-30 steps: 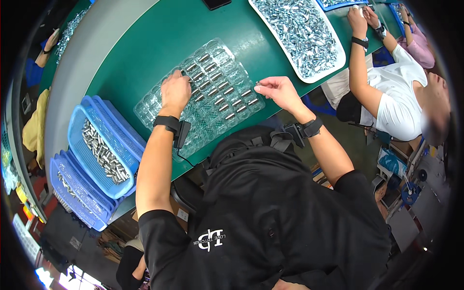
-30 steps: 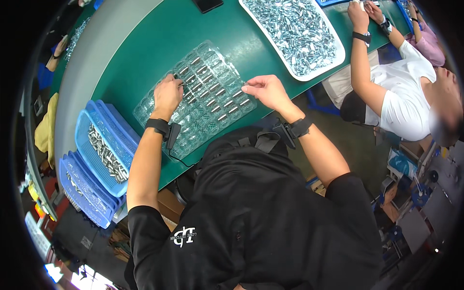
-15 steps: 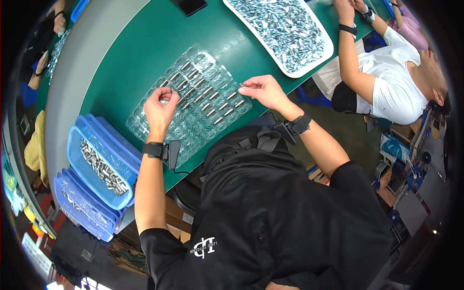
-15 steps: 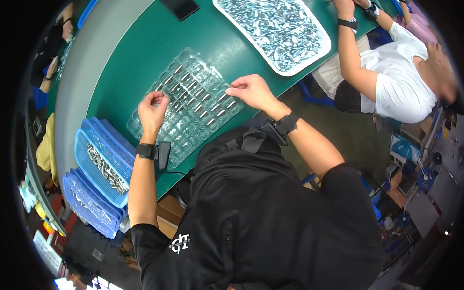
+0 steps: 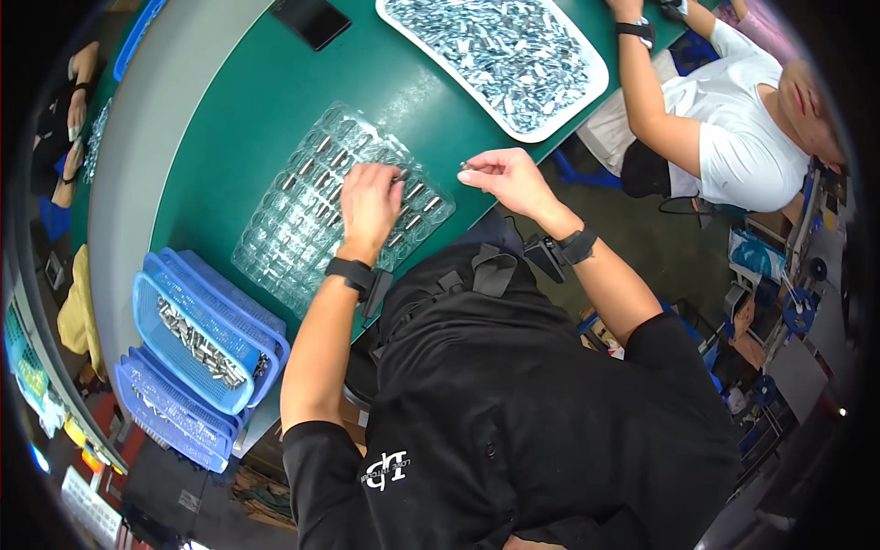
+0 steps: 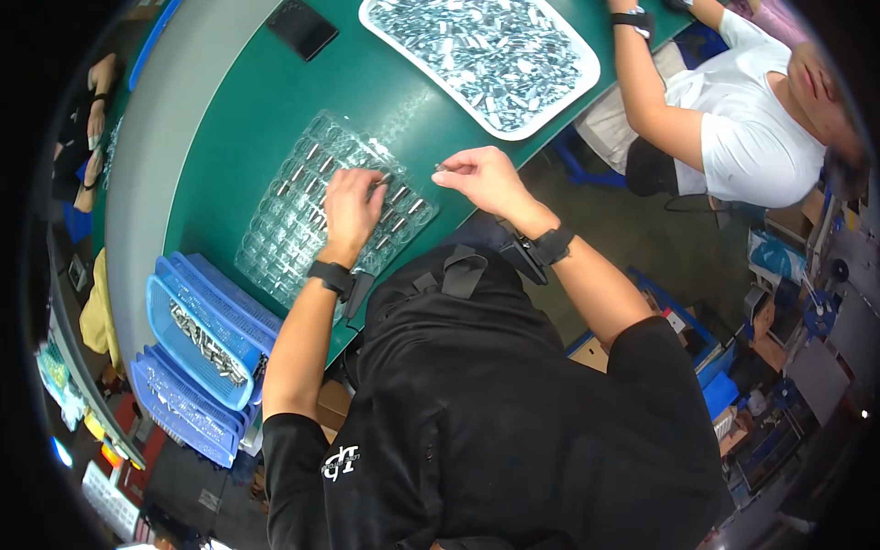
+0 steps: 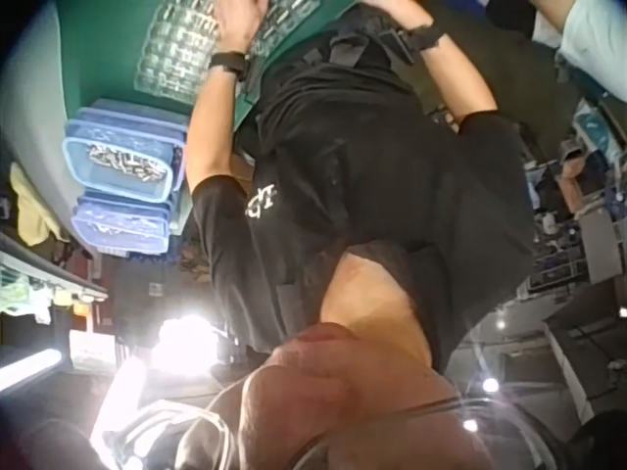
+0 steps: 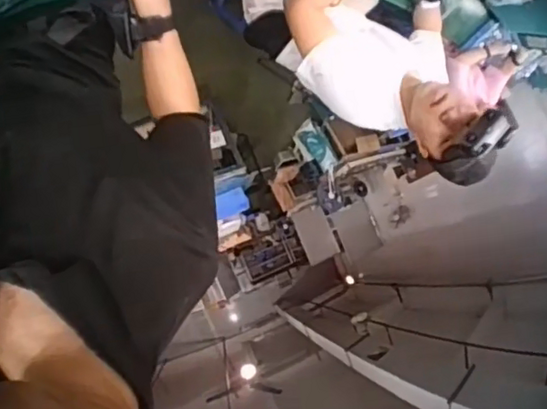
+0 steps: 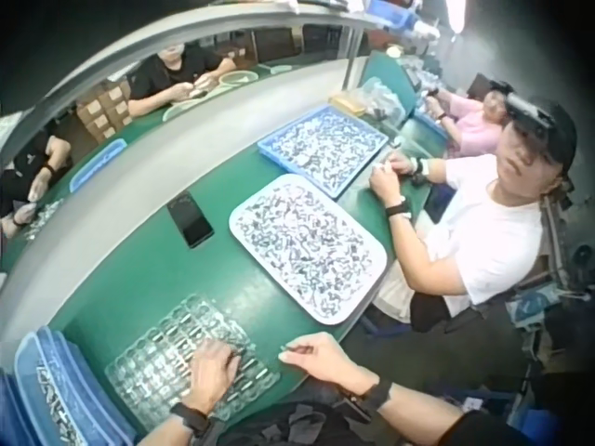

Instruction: The recorder inspects small cylindrical metal parts and places them into a structured tray, then uses a handheld scanner.

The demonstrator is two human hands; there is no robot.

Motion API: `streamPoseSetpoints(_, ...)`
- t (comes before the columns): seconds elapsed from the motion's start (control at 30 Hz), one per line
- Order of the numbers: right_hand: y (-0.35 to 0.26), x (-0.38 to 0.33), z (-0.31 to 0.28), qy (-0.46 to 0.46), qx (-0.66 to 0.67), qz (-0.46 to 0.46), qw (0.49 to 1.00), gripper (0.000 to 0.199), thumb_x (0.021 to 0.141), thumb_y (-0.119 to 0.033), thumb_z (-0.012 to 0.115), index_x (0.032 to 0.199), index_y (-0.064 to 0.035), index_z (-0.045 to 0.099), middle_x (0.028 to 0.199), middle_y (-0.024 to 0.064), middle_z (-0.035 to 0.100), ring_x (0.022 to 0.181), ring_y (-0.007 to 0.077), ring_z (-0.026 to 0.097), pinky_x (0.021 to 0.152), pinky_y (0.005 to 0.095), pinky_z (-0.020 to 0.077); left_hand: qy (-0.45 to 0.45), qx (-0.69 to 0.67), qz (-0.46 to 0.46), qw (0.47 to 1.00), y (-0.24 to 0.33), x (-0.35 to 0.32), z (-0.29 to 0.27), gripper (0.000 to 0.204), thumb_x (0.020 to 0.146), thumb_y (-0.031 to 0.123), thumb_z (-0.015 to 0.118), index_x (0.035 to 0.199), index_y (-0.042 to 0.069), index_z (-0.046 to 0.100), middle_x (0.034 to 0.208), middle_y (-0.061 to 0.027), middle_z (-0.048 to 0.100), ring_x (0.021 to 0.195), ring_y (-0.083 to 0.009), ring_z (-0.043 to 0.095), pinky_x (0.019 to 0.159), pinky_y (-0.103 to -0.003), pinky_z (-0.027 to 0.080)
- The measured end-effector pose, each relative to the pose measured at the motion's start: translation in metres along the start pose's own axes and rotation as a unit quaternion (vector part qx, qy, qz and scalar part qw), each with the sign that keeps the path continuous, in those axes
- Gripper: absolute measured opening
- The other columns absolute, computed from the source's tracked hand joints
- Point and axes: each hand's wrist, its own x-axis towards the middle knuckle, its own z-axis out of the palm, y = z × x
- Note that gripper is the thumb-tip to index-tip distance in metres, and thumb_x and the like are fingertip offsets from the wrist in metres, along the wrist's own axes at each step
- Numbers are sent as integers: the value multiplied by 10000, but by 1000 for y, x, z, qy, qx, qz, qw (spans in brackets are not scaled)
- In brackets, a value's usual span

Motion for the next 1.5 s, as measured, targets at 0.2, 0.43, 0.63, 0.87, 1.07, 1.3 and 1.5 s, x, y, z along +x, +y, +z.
streamPoseSetpoints(0.2,-8,-5,3,-11,-23,-6,1000,234,776,-154,719,904,32,660,700,-11,605,604,32,502,547,189,411,45,58,0,997,5,-5,9,117,717,142,700,799,79,645,846,-47,577,846,-248,521,719,-363,438)
streamPoseSetpoints(0.43,-15,-5,15,-29,-52,-3,998,218,778,-144,716,891,33,661,686,-20,597,601,25,486,539,187,398,77,1,-17,997,-2,-14,6,103,748,175,666,799,87,650,898,-54,558,863,-261,508,742,-375,421)
streamPoseSetpoints(0.63,-16,-5,12,-23,-75,0,997,209,782,-137,711,888,35,660,682,-23,592,597,23,477,538,186,394,163,116,-116,973,-67,-17,-47,57,755,136,646,800,116,674,782,-57,590,797,-252,556,683,-377,439)
streamPoseSetpoints(0.87,-20,-4,15,-9,-104,-11,995,228,773,-152,719,881,40,658,669,-20,585,593,22,471,540,192,399,26,272,-120,954,-101,-15,-61,77,757,176,637,809,140,682,790,-31,577,808,-222,548,704,-364,393)
streamPoseSetpoints(1.07,-20,-3,18,-3,-106,1,994,243,767,-164,725,889,35,660,665,-17,584,595,26,477,548,194,409,-52,332,-111,935,-104,-8,-63,85,755,196,637,816,152,678,803,-27,558,826,-203,540,724,-364,372)
streamPoseSetpoints(1.3,-25,0,23,-21,-104,12,994,253,767,-171,725,896,37,659,683,-9,599,606,30,496,566,198,427,-69,292,-104,948,-107,-5,-69,97,742,184,614,797,120,661,825,-50,566,847,-216,544,750,-361,361)
streamPoseSetpoints(1.5,-14,3,18,-20,-97,9,995,296,749,-205,726,914,34,665,734,66,650,646,93,579,613,233,470,-12,219,-73,973,-91,-8,-85,144,725,201,661,805,82,672,752,-47,610,738,-221,589,707,-348,429)
